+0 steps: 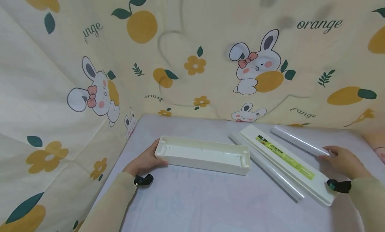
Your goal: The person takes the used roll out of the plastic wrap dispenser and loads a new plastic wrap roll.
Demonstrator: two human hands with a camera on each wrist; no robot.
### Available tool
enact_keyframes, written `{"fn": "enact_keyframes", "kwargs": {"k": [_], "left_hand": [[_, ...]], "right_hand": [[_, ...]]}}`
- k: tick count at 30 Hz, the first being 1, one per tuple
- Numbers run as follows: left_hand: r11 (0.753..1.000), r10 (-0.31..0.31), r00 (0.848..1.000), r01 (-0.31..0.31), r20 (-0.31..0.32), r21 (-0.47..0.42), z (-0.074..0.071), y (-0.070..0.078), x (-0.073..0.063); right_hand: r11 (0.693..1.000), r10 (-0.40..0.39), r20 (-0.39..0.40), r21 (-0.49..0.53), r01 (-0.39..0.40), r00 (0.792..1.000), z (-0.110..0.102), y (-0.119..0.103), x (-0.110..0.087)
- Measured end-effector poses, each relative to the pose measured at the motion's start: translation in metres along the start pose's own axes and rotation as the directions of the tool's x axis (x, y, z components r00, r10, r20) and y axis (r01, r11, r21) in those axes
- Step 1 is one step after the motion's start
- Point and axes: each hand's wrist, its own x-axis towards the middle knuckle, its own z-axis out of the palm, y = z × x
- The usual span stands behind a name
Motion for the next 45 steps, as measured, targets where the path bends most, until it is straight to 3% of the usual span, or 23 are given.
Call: {"fn": "enact_keyframes", "kwargs": {"k": [6,11,17,30,45], "left_hand": [[1.000,0.000,1.000,0.001,-0.016,0.013,-0.002,0.000,-0.001],[1.000,-0.001,1.000,0.002,-0.027,0.019,-0.002,0.000,-0.002],[1.000,-0.001,1.000,0.001,-0.025,-0.005,-0.001,0.002,-0.003],[1.000,0.015,1.000,-0.015,-0.021,-0.018,0.001,0.002,-0.003],[1.000,0.015,1.000,-0.015,-0.007,-0.007,0.003,-0.001,-0.001]], "right_hand": [[0.999,-0.044,-0.060,-0.026,0.042,0.997,-0.009,-0.005,-0.008],[0.997,-0.073,-0.096,-0.011,0.072,0.993,-0.016,-0.032,-0.020],[0.986,-0.164,-0.138,-0.020,0.163,0.977,-0.019,-0.067,-0.029],[0.968,-0.232,-0.083,0.074,0.239,0.969,-0.018,-0.147,-0.048],[0.922,-0.361,-0.144,0.091,0.376,0.921,-0.005,-0.199,-0.067]]}}
